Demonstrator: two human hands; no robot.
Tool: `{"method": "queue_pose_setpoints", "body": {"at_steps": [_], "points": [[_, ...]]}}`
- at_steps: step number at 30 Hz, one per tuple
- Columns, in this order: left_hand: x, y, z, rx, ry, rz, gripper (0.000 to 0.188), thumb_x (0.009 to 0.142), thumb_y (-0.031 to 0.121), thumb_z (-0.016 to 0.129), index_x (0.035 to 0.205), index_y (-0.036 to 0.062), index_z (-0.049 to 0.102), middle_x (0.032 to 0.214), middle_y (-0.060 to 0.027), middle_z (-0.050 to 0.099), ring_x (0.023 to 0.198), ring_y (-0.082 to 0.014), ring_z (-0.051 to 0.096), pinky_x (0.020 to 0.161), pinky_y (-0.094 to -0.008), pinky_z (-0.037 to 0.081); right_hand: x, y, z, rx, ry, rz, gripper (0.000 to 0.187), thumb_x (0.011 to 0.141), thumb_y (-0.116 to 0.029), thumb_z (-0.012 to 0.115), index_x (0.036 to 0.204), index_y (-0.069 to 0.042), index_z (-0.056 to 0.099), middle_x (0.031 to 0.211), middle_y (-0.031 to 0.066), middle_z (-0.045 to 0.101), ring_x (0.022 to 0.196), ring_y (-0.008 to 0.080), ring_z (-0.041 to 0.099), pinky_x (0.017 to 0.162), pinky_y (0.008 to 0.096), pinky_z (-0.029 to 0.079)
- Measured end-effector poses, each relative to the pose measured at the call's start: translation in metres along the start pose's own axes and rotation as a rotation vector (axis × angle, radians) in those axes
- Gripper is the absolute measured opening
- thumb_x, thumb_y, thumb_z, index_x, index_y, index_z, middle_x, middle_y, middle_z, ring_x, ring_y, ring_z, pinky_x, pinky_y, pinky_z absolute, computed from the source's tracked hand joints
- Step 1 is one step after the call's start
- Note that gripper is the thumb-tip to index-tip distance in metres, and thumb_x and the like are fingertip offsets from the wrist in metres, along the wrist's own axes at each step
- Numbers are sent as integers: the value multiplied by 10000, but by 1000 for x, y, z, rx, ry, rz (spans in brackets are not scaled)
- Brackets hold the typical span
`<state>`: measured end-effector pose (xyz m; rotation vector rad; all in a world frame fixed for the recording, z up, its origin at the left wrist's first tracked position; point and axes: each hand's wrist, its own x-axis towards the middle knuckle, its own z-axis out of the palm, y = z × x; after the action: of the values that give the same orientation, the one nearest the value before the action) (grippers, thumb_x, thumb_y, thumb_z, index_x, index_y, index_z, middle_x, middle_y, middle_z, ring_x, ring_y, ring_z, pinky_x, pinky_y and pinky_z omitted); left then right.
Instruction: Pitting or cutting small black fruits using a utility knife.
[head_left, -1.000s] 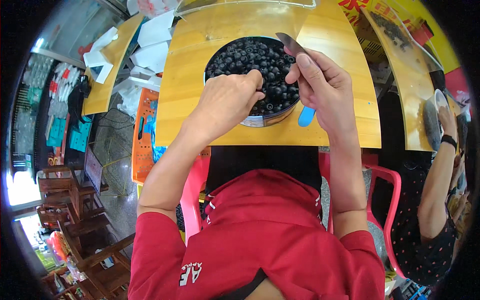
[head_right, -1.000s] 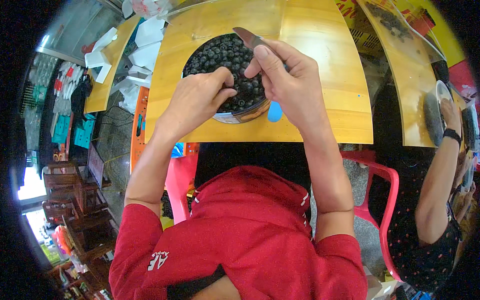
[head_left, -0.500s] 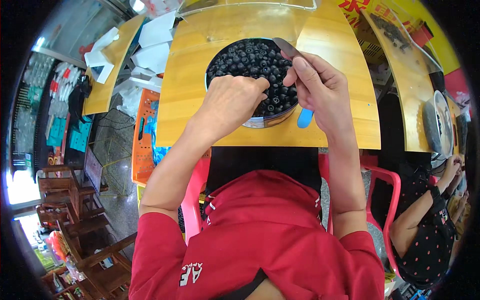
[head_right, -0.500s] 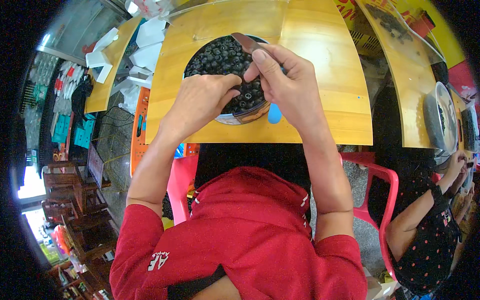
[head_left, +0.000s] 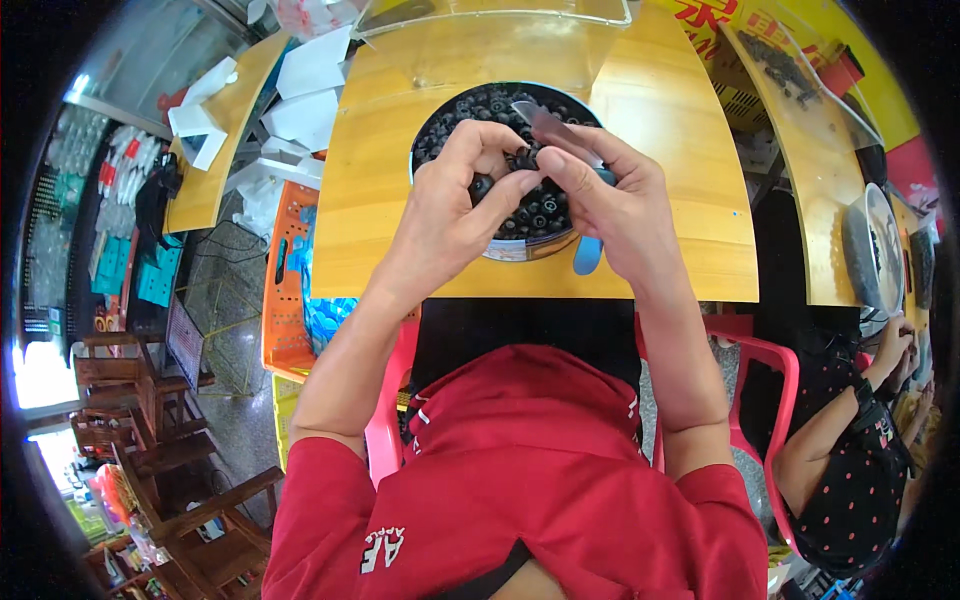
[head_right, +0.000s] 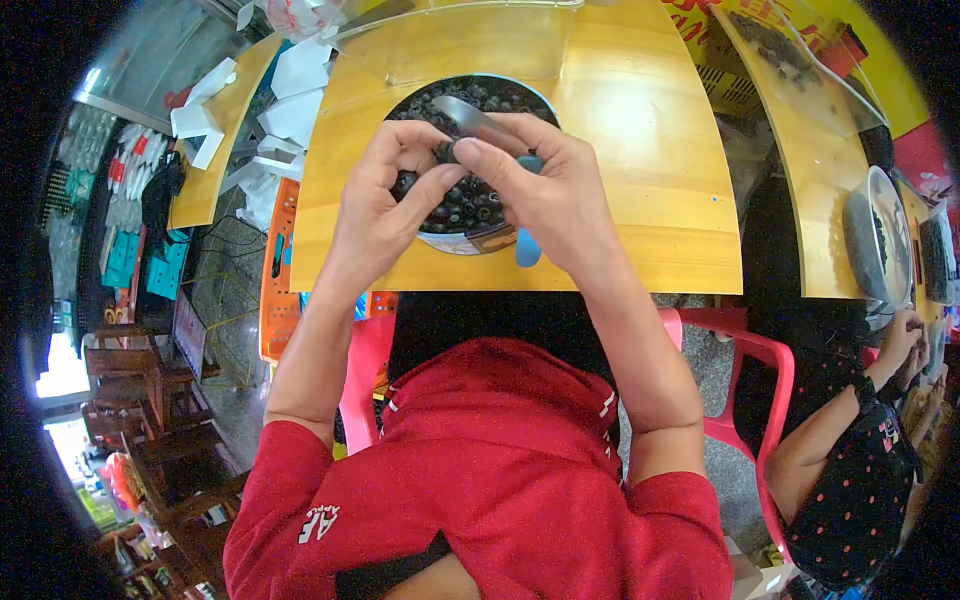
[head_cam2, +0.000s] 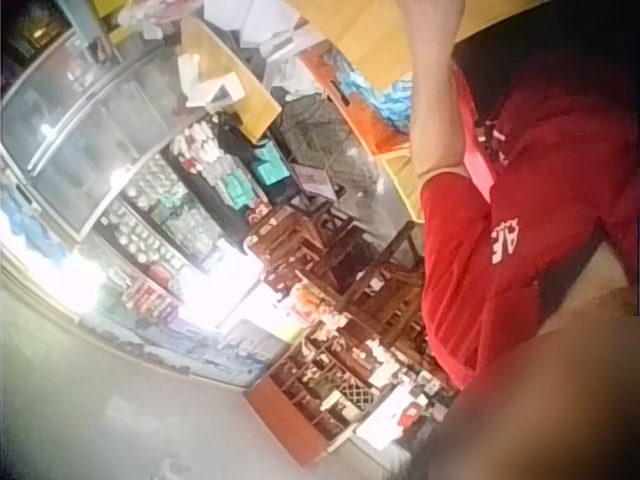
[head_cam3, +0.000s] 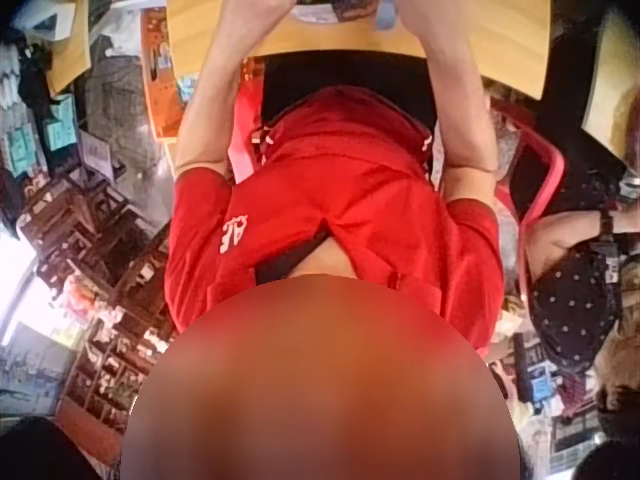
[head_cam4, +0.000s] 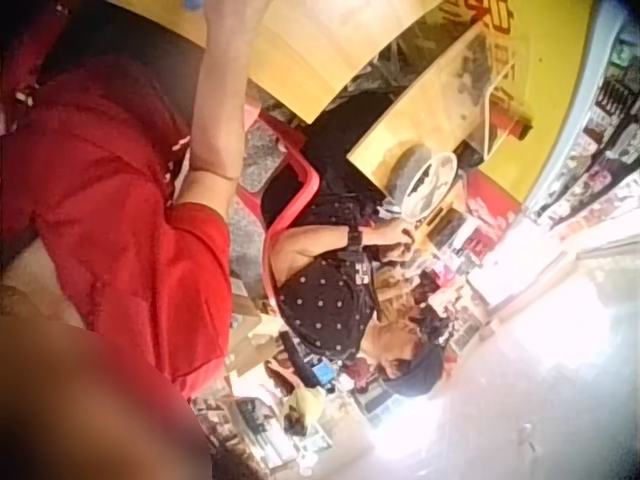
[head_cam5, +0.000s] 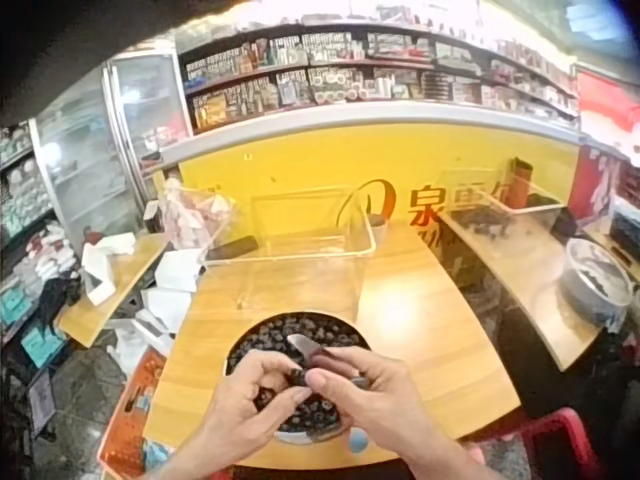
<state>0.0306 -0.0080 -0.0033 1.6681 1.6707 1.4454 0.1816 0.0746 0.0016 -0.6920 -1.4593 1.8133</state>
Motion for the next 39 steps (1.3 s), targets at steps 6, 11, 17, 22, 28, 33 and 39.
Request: {"method": "queue_pose_setpoints", "body": {"at_steps": [6,11,17,22,28,33,39], "points": [[-3,-3,6,-88,29,-17,246,868,83,646,1056,20,502,660,-27,525,614,-81,479,570,-249,399,-1,2,-3,220,-80,78,324,876,-131,672,1179,-30,617,686,-74,530,499,-18,385,416,152,265],[-1,4,-1,-207,-124,-104,235,893,105,626,1074,25,499,809,-25,571,790,-94,538,739,-251,442,0,-3,-5,33,-28,11,329,861,-124,688,1170,-35,621,701,-67,544,508,-22,390,424,149,272],[2,1,-1,-324,-143,-139,230,903,109,615,1082,21,499,894,-39,577,872,-105,545,814,-263,443,0,-7,-11,166,-93,68,304,867,-117,678,1152,-29,621,704,-68,536,495,-19,373,421,152,269],[0,1,6,-311,-103,-119,222,902,92,610,1085,12,513,853,-36,577,838,-106,549,798,-264,445,0,-6,-10,161,-83,50,277,870,-112,674,1128,-26,625,706,-67,534,489,-19,368,418,150,265],[-1,4,9,-54,-59,55,192,893,45,604,1077,12,559,754,-38,571,710,-87,540,650,-242,443,-1,-6,-8,86,-35,-7,296,860,-132,687,1125,-16,623,744,-51,576,512,-18,397,425,154,276],[-2,4,8,-115,-32,54,195,898,51,602,1081,3,556,754,-29,575,679,-69,521,623,-217,433,1,-4,-11,173,-89,50,280,864,-118,682,1123,-27,627,682,-78,526,477,-26,361,411,146,256],[-4,6,7,-377,-61,-159,202,918,79,588,1096,-4,541,808,-6,582,718,-64,517,643,-212,438,1,-2,-7,198,-84,100,272,866,-128,682,1115,-32,634,648,-94,485,466,-28,344,406,147,252]]}}
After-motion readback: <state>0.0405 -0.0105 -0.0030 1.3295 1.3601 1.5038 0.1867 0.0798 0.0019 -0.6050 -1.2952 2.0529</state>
